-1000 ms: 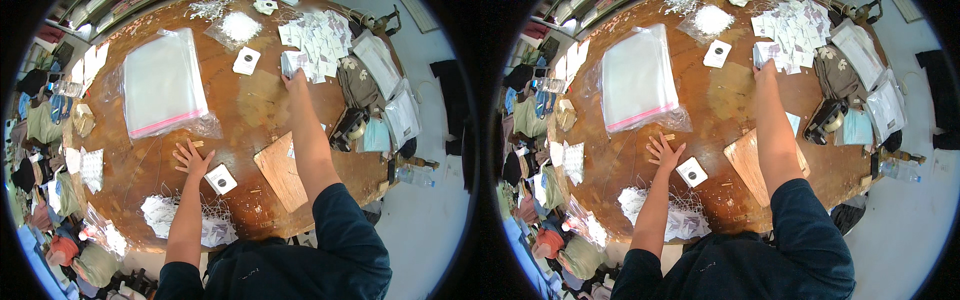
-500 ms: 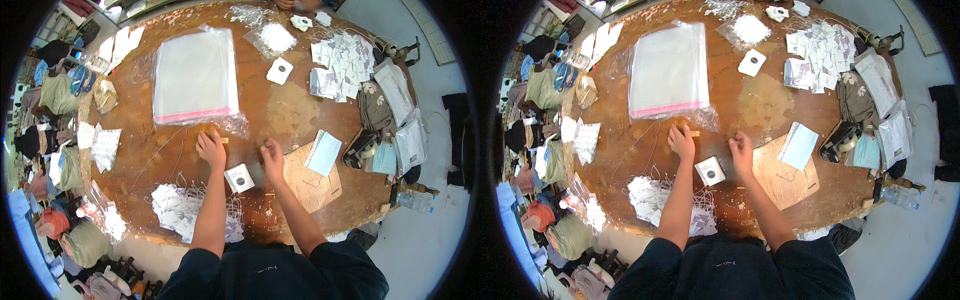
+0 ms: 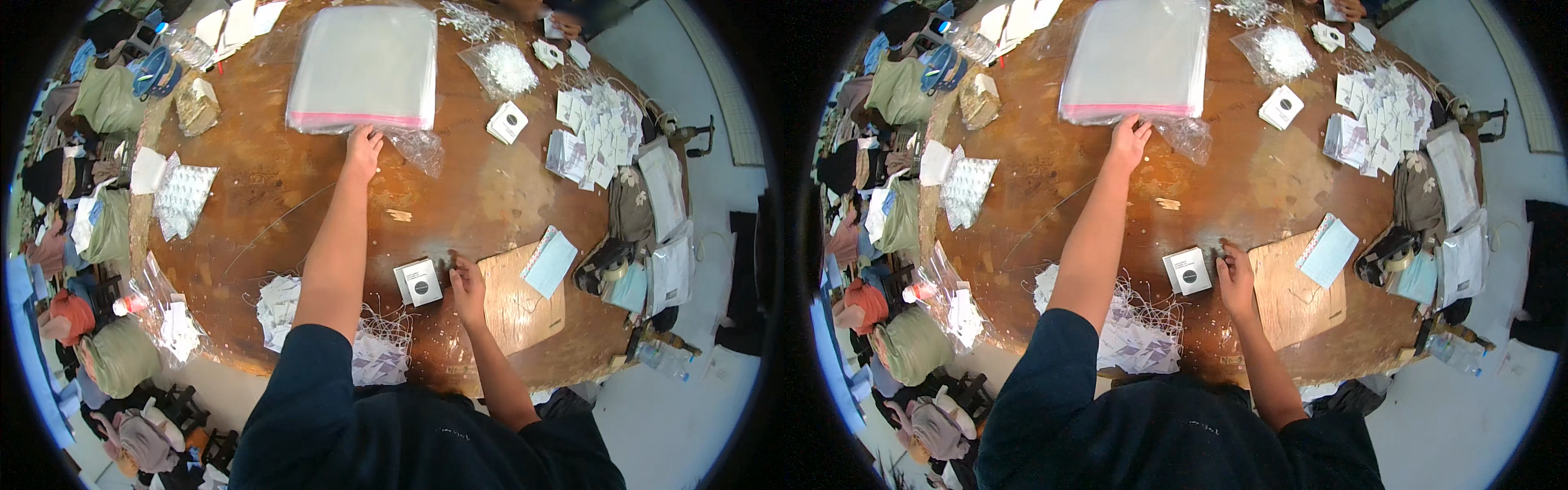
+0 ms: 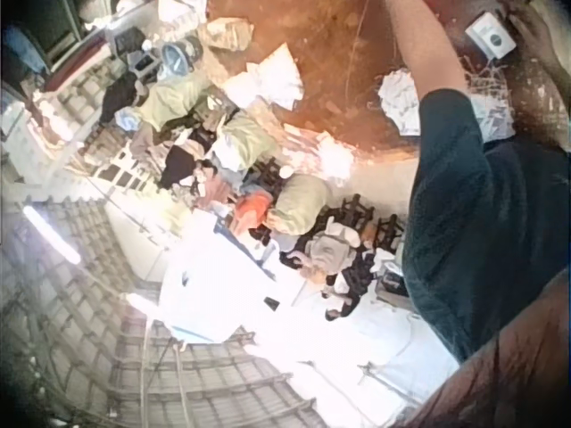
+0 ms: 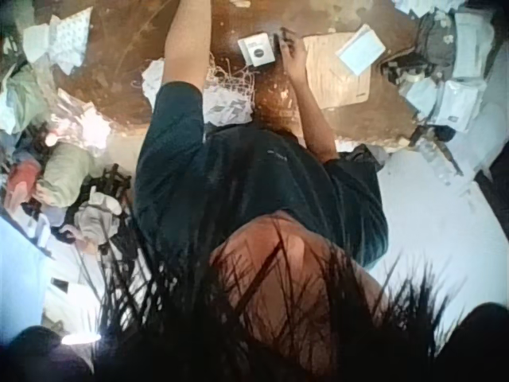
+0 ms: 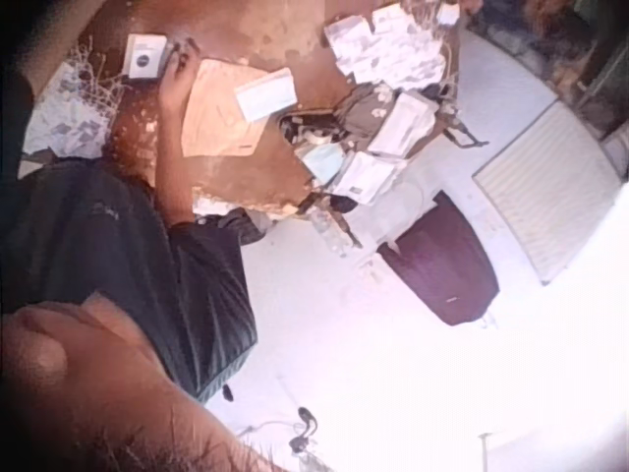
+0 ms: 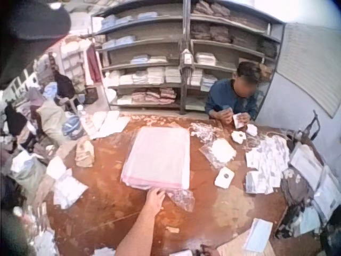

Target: The person repeatedly picks small white paper tags and inserts white plastic fasteners through a hole in each tag, then places the assembled units into a pile. The person also moves a plastic bag and a stack of tags on the table to access materials.

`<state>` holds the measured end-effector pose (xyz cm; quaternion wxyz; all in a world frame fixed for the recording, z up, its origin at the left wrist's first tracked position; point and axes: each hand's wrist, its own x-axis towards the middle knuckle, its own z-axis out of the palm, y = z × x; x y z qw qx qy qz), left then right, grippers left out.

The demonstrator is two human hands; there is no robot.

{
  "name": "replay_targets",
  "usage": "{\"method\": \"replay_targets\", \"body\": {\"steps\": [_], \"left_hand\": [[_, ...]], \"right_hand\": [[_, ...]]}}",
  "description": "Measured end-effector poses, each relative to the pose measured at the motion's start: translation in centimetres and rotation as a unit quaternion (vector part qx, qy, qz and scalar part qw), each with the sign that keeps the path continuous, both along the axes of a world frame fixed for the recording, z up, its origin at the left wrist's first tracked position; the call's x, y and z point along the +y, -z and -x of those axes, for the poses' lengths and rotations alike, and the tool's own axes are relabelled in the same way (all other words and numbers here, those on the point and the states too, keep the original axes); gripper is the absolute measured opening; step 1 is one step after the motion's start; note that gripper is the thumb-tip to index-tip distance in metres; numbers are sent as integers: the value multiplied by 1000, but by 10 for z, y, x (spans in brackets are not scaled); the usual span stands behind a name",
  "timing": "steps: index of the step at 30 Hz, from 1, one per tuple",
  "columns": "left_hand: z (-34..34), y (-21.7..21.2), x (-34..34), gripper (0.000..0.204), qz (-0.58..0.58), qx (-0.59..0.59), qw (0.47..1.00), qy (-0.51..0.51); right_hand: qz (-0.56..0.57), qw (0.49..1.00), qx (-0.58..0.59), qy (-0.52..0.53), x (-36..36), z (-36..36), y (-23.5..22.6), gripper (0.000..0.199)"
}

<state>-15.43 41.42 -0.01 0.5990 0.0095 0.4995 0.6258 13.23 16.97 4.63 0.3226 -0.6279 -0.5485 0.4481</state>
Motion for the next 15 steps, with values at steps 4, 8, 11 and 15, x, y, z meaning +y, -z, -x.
{"method": "replay_targets", "body": {"steps": [4,8,11,15], "left_hand": [[61,5,-54,46,-54,475,872,106],[147,-10,-204,41,80,823,533,180],[187,-18,-301,43,224,785,518,255],[224,-11,-353,26,234,758,539,283]], "right_hand": [[2,1000,-3,-12,-15,3,-6,27],[-6,999,-37,-28,-43,-5,-19,24],[51,996,-45,-51,-69,-14,-34,27],[-24,990,-103,-92,-97,-2,-43,24]]}}
